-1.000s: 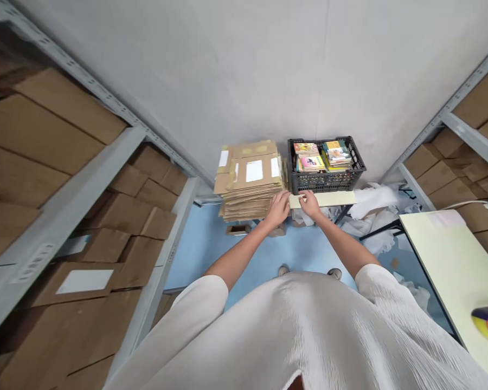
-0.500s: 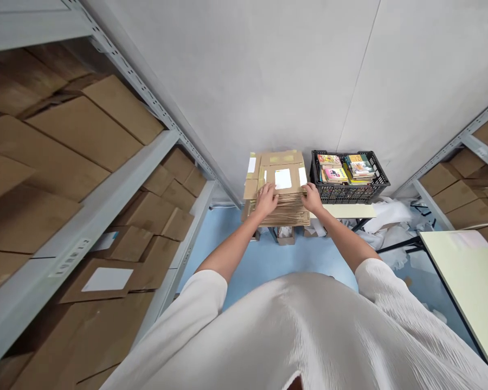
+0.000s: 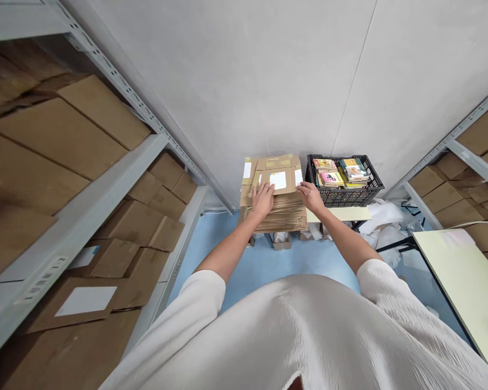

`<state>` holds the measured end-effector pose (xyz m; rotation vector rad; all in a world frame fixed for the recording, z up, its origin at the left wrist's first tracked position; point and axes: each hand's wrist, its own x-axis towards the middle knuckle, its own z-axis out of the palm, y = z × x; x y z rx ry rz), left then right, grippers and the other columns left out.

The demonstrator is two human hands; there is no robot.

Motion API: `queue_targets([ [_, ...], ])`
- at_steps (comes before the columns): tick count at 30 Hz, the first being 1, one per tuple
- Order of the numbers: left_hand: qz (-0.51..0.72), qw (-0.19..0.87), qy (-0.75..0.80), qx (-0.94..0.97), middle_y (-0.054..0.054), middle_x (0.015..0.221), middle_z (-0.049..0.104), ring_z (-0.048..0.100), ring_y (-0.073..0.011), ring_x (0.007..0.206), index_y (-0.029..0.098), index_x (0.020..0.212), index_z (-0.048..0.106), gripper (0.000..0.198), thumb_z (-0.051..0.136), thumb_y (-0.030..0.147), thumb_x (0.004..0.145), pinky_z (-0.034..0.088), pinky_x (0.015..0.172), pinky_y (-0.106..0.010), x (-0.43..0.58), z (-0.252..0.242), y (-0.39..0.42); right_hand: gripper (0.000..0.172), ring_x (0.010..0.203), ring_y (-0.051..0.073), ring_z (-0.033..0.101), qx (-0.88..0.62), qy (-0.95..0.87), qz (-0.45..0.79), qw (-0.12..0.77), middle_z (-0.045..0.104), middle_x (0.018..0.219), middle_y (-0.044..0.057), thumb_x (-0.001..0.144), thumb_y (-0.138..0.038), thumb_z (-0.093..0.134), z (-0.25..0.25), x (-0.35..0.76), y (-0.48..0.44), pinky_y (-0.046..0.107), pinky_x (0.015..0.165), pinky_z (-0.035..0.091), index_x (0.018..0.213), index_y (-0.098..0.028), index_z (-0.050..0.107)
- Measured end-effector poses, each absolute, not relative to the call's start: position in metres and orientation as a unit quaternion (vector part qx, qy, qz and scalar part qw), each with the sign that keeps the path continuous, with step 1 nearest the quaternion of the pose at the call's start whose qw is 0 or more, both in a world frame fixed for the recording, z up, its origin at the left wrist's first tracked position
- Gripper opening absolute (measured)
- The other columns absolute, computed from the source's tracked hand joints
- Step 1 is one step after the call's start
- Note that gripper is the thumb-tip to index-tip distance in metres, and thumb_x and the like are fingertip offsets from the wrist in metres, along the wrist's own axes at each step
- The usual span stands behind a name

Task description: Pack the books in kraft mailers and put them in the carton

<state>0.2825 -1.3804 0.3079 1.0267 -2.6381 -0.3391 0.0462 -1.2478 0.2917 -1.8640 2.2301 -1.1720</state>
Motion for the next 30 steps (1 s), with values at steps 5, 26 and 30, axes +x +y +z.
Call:
queue_targets([
  [5, -0.111, 0.149, -0.927, 0.327, -0.007, 0.182, 0.045, 0.034, -0.0278, 0.171, 0.031, 0.178, 0.039, 0.076, 0.046, 0.017, 0.104, 0.009, 0.145, -0.058, 0.278, 0.319, -1.383, 0.037, 0.136, 0.033, 0.067, -0.583, 0.698, -0.415, -0.043, 0.074, 0.140, 0.015, 0.113, -0.043, 0.055, 0.298, 0.047, -1.238, 0.055, 0.125, 0.053, 0.127, -0.027, 0.085],
  [26, -0.071, 0.191, -0.976, 0.080, -0.013, 0.177, 0.052, 0.044, -0.0324, 0.166, 0.027, 0.175, 0.045, 0.075, 0.048, 0.011, 0.102, 0.017, 0.143, -0.065, 0.056, 0.347, -1.220, 0.033, 0.129, 0.036, 0.057, -0.463, 0.821, -0.281, -0.184, 0.070, 0.146, 0.015, 0.110, -0.032, 0.062, 0.325, -0.077, -0.990, 0.051, 0.106, 0.046, 0.139, -0.027, 0.075],
  [30, -0.080, 0.193, -0.978, 0.003, -0.014, 0.174, 0.054, 0.048, -0.0330, 0.162, 0.025, 0.171, 0.052, 0.068, 0.044, 0.011, 0.104, 0.021, 0.141, -0.065, -0.015, 0.332, -1.137, 0.039, 0.129, 0.035, 0.055, -0.434, 0.850, -0.221, -0.200, 0.069, 0.149, 0.014, 0.113, -0.031, 0.058, 0.321, -0.117, -0.902, 0.049, 0.104, 0.044, 0.149, -0.029, 0.071],
])
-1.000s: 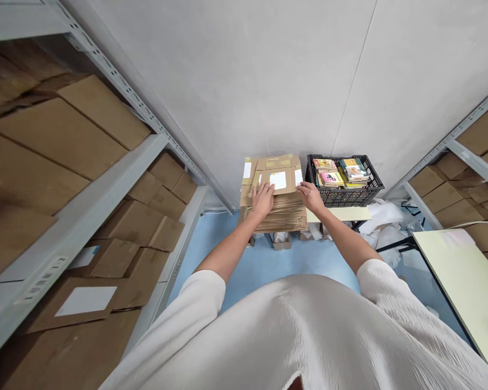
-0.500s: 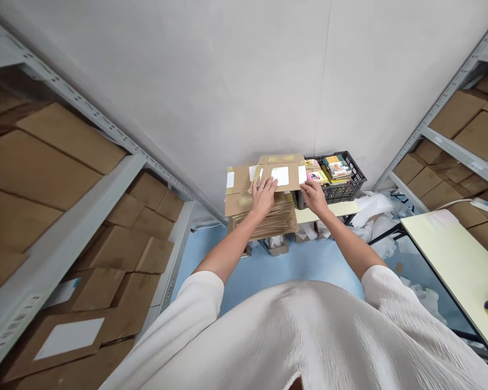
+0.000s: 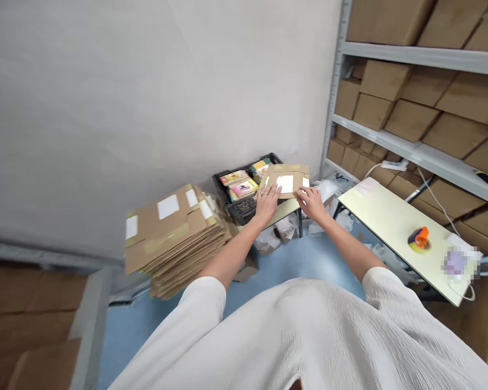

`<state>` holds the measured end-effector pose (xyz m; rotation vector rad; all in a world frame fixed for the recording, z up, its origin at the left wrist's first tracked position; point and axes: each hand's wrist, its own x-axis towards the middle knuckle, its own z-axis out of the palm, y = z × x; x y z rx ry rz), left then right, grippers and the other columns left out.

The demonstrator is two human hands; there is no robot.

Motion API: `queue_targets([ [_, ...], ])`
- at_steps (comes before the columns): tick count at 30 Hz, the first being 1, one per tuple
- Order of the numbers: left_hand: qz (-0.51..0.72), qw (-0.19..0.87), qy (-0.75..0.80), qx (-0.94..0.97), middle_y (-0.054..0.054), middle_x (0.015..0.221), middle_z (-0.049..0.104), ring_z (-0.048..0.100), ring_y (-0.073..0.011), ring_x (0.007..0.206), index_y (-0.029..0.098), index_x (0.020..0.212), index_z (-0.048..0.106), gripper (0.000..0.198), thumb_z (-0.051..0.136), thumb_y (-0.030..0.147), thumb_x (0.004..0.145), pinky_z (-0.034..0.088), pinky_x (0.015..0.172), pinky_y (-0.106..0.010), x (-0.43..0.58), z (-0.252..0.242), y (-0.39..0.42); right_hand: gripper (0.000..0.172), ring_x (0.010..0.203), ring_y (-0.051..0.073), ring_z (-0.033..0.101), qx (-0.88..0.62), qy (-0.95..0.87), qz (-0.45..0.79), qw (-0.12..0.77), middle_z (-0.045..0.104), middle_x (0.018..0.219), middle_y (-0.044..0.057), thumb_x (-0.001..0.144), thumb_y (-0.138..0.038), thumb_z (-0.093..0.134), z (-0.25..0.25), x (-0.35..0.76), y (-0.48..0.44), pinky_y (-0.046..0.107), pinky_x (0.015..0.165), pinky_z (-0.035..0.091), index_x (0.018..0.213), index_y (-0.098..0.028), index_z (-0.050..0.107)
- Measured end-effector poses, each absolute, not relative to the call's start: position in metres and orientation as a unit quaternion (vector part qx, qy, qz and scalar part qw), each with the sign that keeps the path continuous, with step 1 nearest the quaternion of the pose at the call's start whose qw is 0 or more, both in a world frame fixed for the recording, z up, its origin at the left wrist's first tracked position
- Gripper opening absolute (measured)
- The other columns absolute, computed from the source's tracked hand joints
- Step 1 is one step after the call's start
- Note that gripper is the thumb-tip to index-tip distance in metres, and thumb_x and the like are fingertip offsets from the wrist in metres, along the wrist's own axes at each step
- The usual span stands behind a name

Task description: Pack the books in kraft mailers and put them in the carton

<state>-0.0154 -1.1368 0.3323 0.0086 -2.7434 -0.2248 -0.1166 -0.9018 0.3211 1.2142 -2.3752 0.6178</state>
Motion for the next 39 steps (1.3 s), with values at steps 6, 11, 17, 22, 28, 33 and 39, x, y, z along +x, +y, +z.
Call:
queue_targets([
  [6, -0.123, 0.161, -0.971, -0.127, -0.015, 0.170, 0.058, 0.050, -0.0323, 0.160, 0.025, 0.168, 0.055, 0.065, 0.045, 0.011, 0.105, 0.023, 0.140, -0.060, -0.104, 0.305, -1.010, 0.046, 0.125, 0.035, 0.054, 0.373, -0.897, 0.163, 0.169, 0.070, 0.148, 0.013, 0.114, -0.027, 0.051, 0.306, -0.150, -0.761, 0.049, 0.102, 0.041, 0.156, -0.031, 0.069],
  [11, -0.145, 0.107, -0.958, -0.222, -0.016, 0.171, 0.058, 0.047, -0.0332, 0.162, 0.025, 0.170, 0.052, 0.068, 0.047, 0.011, 0.103, 0.023, 0.140, -0.061, -0.161, 0.283, -0.927, 0.051, 0.126, 0.036, 0.053, 0.296, -0.936, 0.135, 0.133, 0.071, 0.150, 0.014, 0.114, -0.028, 0.049, 0.290, -0.155, -0.667, 0.049, 0.102, 0.039, 0.162, -0.031, 0.065],
  [17, -0.142, 0.068, -0.938, -0.309, -0.015, 0.169, 0.059, 0.046, -0.0319, 0.162, 0.027, 0.169, 0.053, 0.065, 0.043, 0.012, 0.106, 0.022, 0.140, -0.061, -0.217, 0.258, -0.858, 0.052, 0.124, 0.035, 0.053, 0.202, -0.965, 0.126, 0.108, 0.071, 0.151, 0.014, 0.115, -0.027, 0.042, 0.269, -0.158, -0.604, 0.049, 0.101, 0.038, 0.162, -0.029, 0.065],
  [22, -0.157, 0.050, -0.912, -0.375, -0.013, 0.166, 0.063, 0.048, -0.0304, 0.162, 0.029, 0.164, 0.057, 0.063, 0.043, 0.011, 0.105, 0.022, 0.140, -0.061, -0.270, 0.238, -0.821, 0.051, 0.123, 0.035, 0.053, 0.144, -0.980, 0.105, 0.092, 0.071, 0.151, 0.014, 0.115, -0.027, 0.041, 0.252, -0.174, -0.576, 0.048, 0.100, 0.039, 0.161, -0.027, 0.065],
  [28, -0.167, 0.032, -0.876, -0.451, -0.014, 0.164, 0.065, 0.050, -0.0311, 0.160, 0.031, 0.160, 0.061, 0.063, 0.047, 0.010, 0.102, 0.026, 0.138, -0.062, -0.358, 0.221, -0.793, 0.051, 0.124, 0.035, 0.054, 0.061, -0.992, 0.089, 0.069, 0.070, 0.152, 0.013, 0.116, -0.027, 0.040, 0.238, -0.221, -0.567, 0.047, 0.100, 0.040, 0.161, -0.027, 0.064],
  [33, -0.158, 0.000, -0.853, -0.498, -0.014, 0.163, 0.065, 0.051, -0.0311, 0.159, 0.031, 0.157, 0.064, 0.061, 0.047, 0.010, 0.103, 0.026, 0.138, -0.062, -0.428, 0.208, -0.778, 0.052, 0.126, 0.036, 0.053, -0.010, -0.996, 0.080, 0.048, 0.068, 0.155, 0.014, 0.117, -0.027, 0.038, 0.226, -0.264, -0.573, 0.048, 0.103, 0.039, 0.162, -0.025, 0.064],
  [39, -0.160, -0.056, -0.847, -0.505, -0.018, 0.162, 0.064, 0.048, -0.0336, 0.159, 0.024, 0.152, 0.067, 0.056, 0.046, 0.010, 0.102, 0.023, 0.139, -0.063, -0.463, 0.184, -0.775, 0.053, 0.127, 0.037, 0.055, -0.058, -0.994, 0.091, -0.008, 0.067, 0.155, 0.017, 0.116, -0.030, 0.042, 0.201, -0.286, -0.596, 0.049, 0.105, 0.041, 0.165, -0.024, 0.061],
])
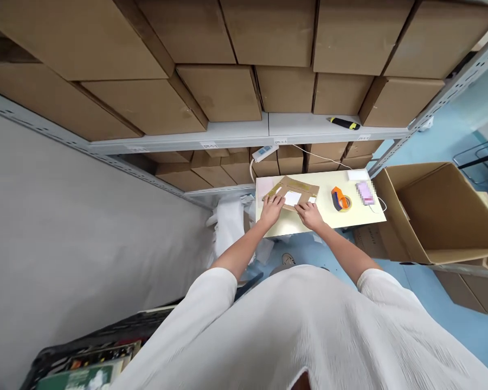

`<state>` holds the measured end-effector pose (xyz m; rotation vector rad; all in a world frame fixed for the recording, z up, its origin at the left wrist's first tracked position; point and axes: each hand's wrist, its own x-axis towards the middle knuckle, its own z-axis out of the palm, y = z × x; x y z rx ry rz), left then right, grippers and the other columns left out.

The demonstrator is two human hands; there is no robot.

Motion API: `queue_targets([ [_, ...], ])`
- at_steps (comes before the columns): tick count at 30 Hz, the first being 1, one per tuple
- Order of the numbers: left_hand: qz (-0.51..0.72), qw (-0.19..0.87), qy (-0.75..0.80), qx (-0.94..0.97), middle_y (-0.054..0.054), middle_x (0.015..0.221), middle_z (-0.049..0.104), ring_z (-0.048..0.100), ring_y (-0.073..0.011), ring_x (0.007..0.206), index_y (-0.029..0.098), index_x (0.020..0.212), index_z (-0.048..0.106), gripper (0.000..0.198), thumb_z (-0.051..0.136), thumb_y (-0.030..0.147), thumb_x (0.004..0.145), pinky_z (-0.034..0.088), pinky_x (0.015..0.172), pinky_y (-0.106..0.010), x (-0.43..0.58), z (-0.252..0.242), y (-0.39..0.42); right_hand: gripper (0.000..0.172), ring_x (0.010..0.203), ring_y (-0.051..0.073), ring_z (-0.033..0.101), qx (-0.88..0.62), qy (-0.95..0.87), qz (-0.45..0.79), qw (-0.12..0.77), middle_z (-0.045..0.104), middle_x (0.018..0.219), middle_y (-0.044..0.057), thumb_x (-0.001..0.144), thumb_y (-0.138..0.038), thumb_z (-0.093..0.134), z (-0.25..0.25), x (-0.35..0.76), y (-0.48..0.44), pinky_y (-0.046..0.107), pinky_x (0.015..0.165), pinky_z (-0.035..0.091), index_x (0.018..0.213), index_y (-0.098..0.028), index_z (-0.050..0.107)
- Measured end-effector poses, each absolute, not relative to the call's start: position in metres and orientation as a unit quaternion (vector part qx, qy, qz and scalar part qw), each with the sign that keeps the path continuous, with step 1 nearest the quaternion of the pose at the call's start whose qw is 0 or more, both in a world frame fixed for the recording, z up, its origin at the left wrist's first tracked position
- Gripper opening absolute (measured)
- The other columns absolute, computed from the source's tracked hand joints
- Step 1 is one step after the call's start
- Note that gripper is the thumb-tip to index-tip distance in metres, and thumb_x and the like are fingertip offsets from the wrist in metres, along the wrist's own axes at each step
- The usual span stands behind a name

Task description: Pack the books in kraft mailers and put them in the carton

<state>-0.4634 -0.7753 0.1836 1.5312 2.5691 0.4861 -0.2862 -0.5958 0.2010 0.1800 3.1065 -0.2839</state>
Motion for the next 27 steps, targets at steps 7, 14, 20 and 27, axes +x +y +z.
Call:
queue_targets([
  [7, 0.197, 0.122, 0.860, 0.454, -0.014, 0.164, 0.062, 0.042, -0.0334, 0.164, 0.028, 0.151, 0.068, 0.063, 0.053, 0.007, 0.093, 0.016, 0.140, -0.067, -0.466, 0.165, -0.794, 0.051, 0.135, 0.036, 0.059, 0.052, 0.983, -0.167, 0.056, 0.066, 0.156, 0.018, 0.114, -0.041, 0.053, 0.179, -0.297, -0.619, 0.049, 0.111, 0.047, 0.161, -0.021, 0.063],
  [14, 0.227, 0.152, 0.880, 0.389, -0.015, 0.169, 0.057, 0.040, -0.0353, 0.165, 0.027, 0.154, 0.066, 0.066, 0.057, 0.008, 0.092, 0.019, 0.139, -0.066, -0.461, 0.155, -0.806, 0.052, 0.140, 0.036, 0.059, 0.127, 0.968, -0.210, 0.044, 0.067, 0.154, 0.019, 0.109, -0.031, 0.049, 0.165, -0.317, -0.590, 0.054, 0.115, 0.050, 0.155, -0.018, 0.068],
  [20, 0.216, 0.177, 0.908, 0.313, -0.017, 0.170, 0.057, 0.046, -0.0352, 0.161, 0.022, 0.153, 0.066, 0.061, 0.053, 0.010, 0.095, 0.033, 0.133, -0.060, -0.445, 0.140, -0.815, 0.052, 0.139, 0.033, 0.061, 0.200, 0.952, -0.215, 0.087, 0.069, 0.152, 0.016, 0.102, -0.029, 0.053, 0.153, -0.334, -0.549, 0.047, 0.116, 0.052, 0.151, -0.018, 0.071],
  [27, 0.197, 0.197, 0.931, 0.237, -0.017, 0.174, 0.051, 0.050, -0.0362, 0.158, 0.022, 0.151, 0.065, 0.055, 0.054, 0.013, 0.098, 0.041, 0.129, -0.057, -0.437, 0.130, -0.804, 0.051, 0.143, 0.037, 0.061, 0.230, 0.938, -0.202, 0.165, 0.066, 0.158, 0.015, 0.102, -0.031, 0.057, 0.146, -0.370, -0.506, 0.050, 0.113, 0.055, 0.150, -0.023, 0.071],
])
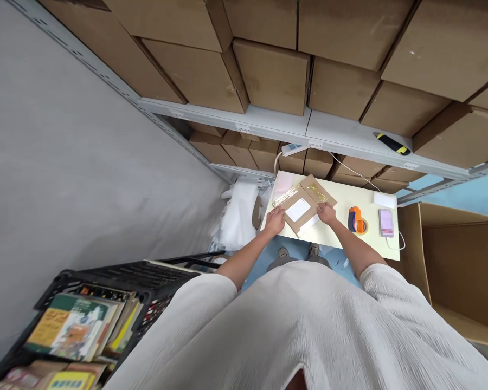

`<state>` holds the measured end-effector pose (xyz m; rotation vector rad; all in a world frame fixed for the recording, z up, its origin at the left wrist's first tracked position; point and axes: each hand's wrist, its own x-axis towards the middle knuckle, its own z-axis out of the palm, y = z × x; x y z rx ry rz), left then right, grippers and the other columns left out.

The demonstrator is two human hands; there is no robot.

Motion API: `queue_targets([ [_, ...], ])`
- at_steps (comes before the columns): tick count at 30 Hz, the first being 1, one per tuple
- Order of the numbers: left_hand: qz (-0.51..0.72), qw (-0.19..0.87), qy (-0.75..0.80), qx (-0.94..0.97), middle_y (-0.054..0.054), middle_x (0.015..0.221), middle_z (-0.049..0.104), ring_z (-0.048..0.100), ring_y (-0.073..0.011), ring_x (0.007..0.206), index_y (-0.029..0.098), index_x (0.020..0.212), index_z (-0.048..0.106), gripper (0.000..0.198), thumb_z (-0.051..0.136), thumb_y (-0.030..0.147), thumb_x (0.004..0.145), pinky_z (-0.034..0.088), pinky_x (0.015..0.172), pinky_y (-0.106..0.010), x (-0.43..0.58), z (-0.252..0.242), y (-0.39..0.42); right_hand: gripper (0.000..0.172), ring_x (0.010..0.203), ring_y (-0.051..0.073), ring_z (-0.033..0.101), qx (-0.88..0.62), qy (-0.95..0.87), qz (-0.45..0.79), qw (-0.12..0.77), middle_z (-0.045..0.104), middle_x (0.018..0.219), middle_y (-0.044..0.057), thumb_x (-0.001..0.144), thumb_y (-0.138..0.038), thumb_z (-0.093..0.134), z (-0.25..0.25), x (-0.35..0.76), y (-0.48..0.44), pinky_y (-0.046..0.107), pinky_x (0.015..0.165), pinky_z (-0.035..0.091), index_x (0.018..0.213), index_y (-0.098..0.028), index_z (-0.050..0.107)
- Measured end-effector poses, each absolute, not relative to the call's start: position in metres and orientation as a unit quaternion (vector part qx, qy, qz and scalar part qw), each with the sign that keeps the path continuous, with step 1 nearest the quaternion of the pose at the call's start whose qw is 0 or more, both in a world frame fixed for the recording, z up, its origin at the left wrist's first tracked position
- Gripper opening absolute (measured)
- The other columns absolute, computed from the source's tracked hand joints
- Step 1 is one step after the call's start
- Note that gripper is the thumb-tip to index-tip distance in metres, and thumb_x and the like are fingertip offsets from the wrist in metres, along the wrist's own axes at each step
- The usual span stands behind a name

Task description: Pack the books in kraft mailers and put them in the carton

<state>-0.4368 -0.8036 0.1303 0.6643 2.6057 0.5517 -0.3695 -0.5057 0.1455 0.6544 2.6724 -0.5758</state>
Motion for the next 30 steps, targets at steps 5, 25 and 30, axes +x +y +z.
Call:
queue_targets([
  [5, 0.193, 0.236, 0.937, 0.172, -0.018, 0.172, 0.051, 0.064, -0.0378, 0.143, 0.022, 0.150, 0.066, 0.052, 0.054, 0.016, 0.100, 0.052, 0.120, -0.054, -0.434, 0.123, -0.786, 0.056, 0.144, 0.037, 0.062, 0.247, 0.927, -0.204, 0.194, 0.063, 0.161, 0.015, 0.096, -0.033, 0.066, 0.139, -0.404, -0.476, 0.049, 0.113, 0.055, 0.151, -0.023, 0.070],
  [25, 0.330, 0.177, 0.922, -0.102, -0.011, 0.138, 0.070, 0.066, -0.0292, 0.134, 0.024, 0.123, 0.070, 0.043, 0.060, 0.008, 0.084, 0.055, 0.116, -0.047, -0.412, 0.080, -0.737, 0.069, 0.136, 0.038, 0.059, 0.194, 0.921, -0.236, 0.242, 0.058, 0.159, 0.019, 0.091, -0.035, 0.065, 0.108, -0.471, -0.426, 0.049, 0.112, 0.050, 0.158, -0.021, 0.061],
  [30, 0.299, 0.159, 0.934, -0.116, -0.012, 0.136, 0.070, 0.068, -0.0299, 0.128, 0.025, 0.119, 0.066, 0.038, 0.062, 0.005, 0.087, 0.053, 0.114, -0.046, -0.414, 0.097, -0.737, 0.079, 0.142, 0.040, 0.058, 0.217, 0.915, -0.252, 0.228, 0.057, 0.160, 0.020, 0.088, -0.036, 0.069, 0.104, -0.468, -0.422, 0.053, 0.117, 0.049, 0.164, -0.021, 0.052],
])
